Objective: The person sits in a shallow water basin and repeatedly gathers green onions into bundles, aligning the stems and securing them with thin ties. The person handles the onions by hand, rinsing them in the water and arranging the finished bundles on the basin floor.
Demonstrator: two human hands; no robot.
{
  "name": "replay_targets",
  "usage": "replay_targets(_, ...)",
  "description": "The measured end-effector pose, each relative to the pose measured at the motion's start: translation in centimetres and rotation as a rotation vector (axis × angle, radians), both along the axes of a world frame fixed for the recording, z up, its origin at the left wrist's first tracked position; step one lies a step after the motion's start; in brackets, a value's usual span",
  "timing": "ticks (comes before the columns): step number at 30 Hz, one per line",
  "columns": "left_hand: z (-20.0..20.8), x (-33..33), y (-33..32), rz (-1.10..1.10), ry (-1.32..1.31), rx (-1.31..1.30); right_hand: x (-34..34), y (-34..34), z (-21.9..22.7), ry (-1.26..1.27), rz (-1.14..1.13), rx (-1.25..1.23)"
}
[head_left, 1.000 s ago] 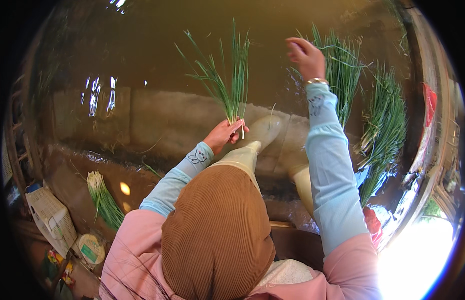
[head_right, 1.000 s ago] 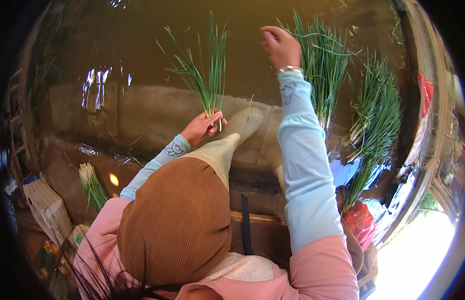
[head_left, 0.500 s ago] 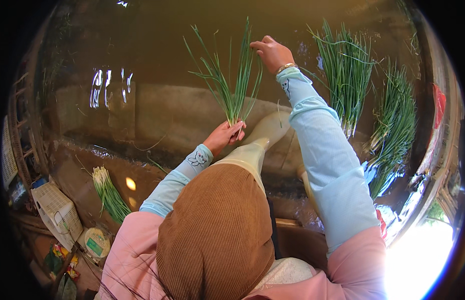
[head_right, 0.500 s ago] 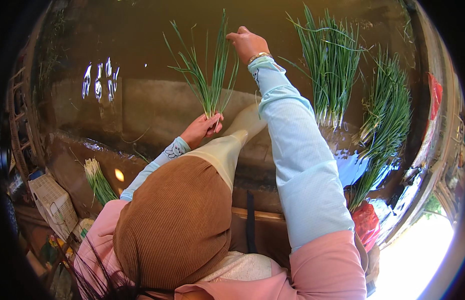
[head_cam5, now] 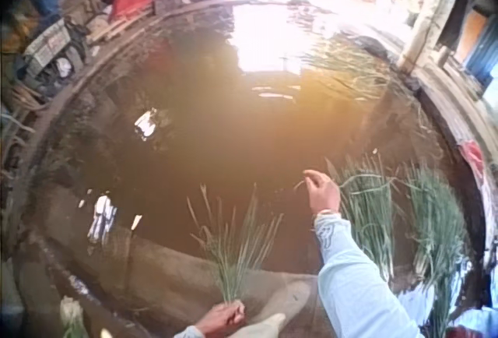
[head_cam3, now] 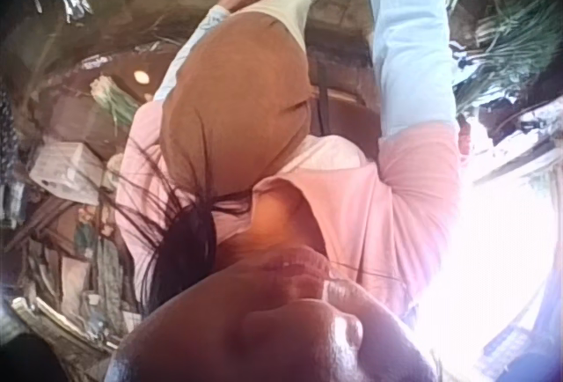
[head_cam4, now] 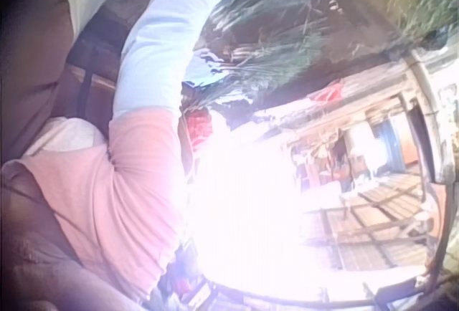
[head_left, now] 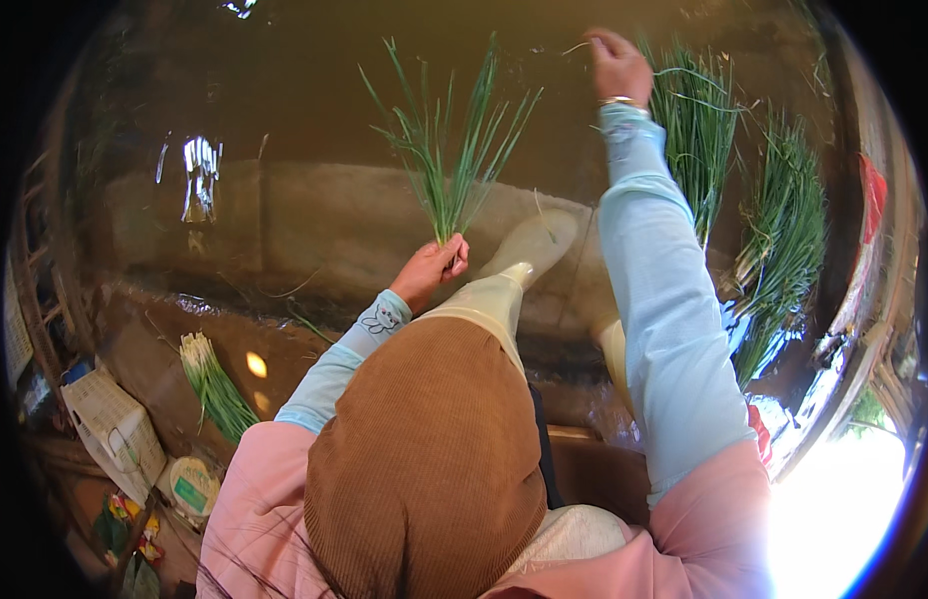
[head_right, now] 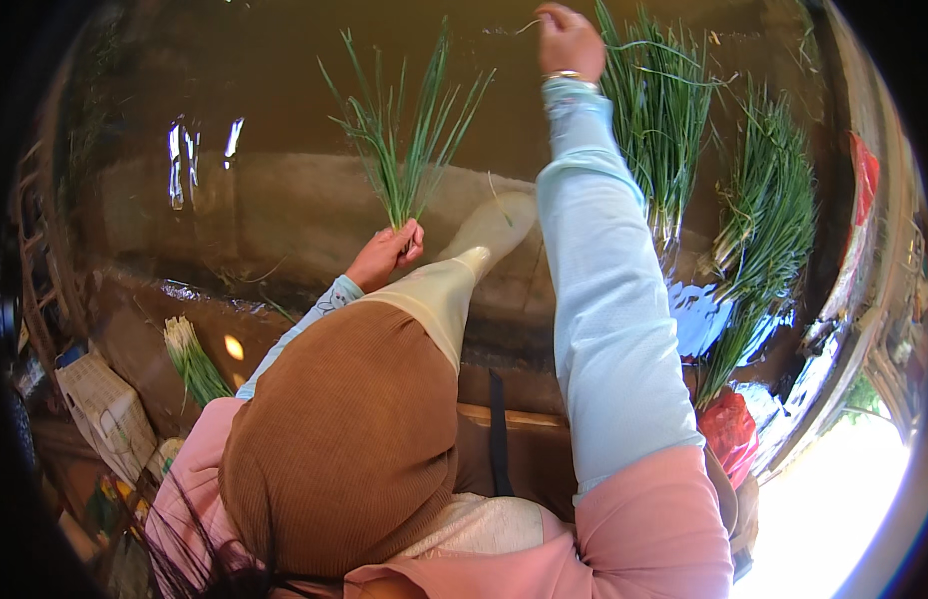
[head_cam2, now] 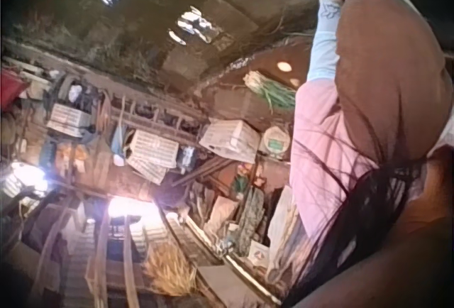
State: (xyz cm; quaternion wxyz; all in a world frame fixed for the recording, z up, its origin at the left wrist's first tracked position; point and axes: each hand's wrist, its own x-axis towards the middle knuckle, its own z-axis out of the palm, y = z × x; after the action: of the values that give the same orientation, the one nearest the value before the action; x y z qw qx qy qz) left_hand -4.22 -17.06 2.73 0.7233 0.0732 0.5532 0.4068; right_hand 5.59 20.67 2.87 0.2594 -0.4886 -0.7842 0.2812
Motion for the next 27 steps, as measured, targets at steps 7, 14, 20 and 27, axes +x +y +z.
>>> replay_targets(7,0.3,-0.4,2.0,0.085,-0.274,-0.077,22.7,1.3,0.7,0.654,-0.744,-0.24)
replay_targets(14,1.8,-0.7,7.3,0.16,-0.414,0.068,25.4,-13.4,0.8,-0.304,-0.41,0.015)
replay_targets(20,6.2,-1.3,9.2,0.32,-0.413,0.267,21.0,-14.8,0.6,-0.763,-0.428,-0.144)
replay_targets(27,5.0,0.5,8.5,0.217,-0.294,0.152,13.0,-18.3,2.2,0.652,-0.126,-0.822)
